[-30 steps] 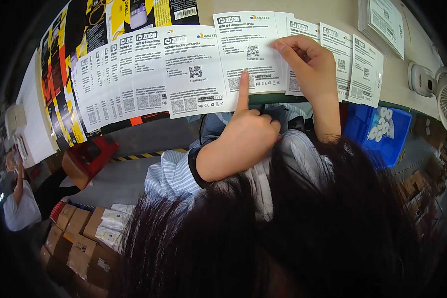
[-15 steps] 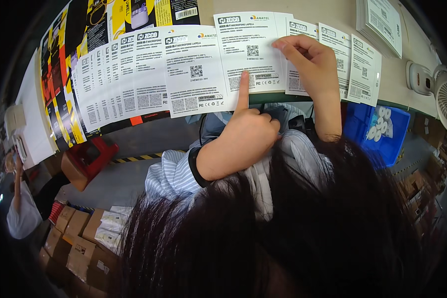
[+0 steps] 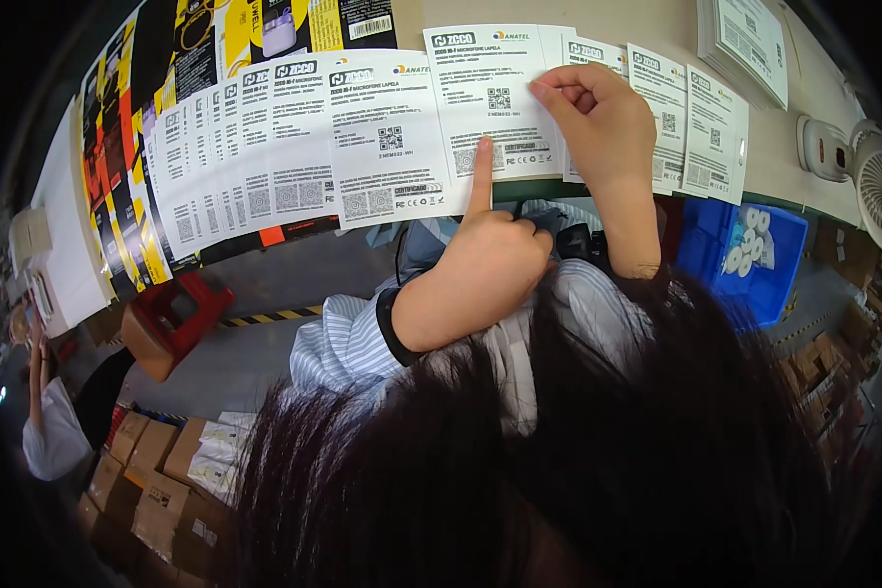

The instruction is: Applying QR code labels to small white product boxes and organizing label sheets.

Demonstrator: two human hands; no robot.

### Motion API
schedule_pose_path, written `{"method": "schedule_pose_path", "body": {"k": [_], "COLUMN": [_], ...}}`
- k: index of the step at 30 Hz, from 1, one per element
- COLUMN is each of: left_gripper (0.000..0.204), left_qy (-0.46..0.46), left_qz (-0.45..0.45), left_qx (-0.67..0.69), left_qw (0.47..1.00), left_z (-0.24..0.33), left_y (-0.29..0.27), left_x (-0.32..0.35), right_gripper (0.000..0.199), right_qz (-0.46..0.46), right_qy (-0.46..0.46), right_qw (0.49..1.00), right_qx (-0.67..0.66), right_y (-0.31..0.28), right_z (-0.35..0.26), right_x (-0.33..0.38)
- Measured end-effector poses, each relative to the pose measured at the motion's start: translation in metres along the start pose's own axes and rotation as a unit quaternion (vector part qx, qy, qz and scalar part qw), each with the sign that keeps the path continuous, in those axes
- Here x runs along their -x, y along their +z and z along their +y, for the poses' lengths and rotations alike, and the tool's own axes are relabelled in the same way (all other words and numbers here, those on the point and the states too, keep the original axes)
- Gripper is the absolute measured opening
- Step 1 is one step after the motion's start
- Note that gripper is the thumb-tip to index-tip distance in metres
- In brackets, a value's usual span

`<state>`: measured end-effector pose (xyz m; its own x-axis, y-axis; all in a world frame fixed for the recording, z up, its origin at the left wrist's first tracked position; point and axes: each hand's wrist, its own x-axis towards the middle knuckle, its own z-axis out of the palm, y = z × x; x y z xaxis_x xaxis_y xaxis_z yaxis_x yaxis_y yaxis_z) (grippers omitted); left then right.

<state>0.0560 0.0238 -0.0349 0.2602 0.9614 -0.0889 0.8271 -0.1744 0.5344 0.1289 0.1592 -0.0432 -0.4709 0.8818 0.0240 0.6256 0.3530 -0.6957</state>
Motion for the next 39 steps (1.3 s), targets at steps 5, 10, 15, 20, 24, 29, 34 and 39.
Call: {"method": "schedule_pose_path", "body": {"k": [5, 10, 15, 20, 24, 29, 34, 39], "left_gripper": [0.021, 0.021, 0.021, 0.021, 0.022, 0.022, 0.022, 0.022], "left_qy": [0.000, 0.001, 0.000, 0.003, -0.003, -0.002, -0.006, -0.004], "left_qz": [-0.007, -0.014, -0.002, -0.007, -0.010, -0.009, -0.019, -0.016], "left_qx": [-0.008, -0.005, -0.004, 0.003, -0.001, 0.001, -0.005, -0.010], "left_qw": [1.000, 1.000, 1.000, 1.000, 1.000, 1.000, 1.000, 1.000], "left_z": [0.000, 0.000, -0.001, -0.001, -0.001, 0.000, 0.001, 0.001], "left_y": [0.000, 0.000, 0.002, 0.000, 0.001, 0.001, 0.001, 0.003], "left_x": [0.000, 0.000, 0.001, -0.001, 0.001, 0.000, 0.000, -0.003], "right_gripper": [0.007, 0.012, 0.016, 0.015, 0.016, 0.018, 0.016, 0.016], "right_qz": [0.009, -0.019, -0.057, -0.062, -0.086, -0.042, -0.021, -0.039], "right_qy": [0.007, 0.017, 0.042, 0.072, 0.064, 0.020, 0.010, 0.019], "right_qw": [0.998, 0.998, 0.997, 0.983, 0.987, 0.999, 1.000, 0.999], "right_qx": [0.064, 0.061, 0.016, -0.155, -0.118, -0.002, 0.019, 0.005], "right_y": [0.002, -0.001, -0.001, -0.006, -0.009, -0.004, 0.001, -0.002], "right_z": [-0.004, -0.002, 0.000, 0.021, 0.011, 0.003, 0.003, 0.006], "right_x": [-0.001, -0.004, -0.007, -0.012, -0.010, -0.004, -0.001, -0.005]}}
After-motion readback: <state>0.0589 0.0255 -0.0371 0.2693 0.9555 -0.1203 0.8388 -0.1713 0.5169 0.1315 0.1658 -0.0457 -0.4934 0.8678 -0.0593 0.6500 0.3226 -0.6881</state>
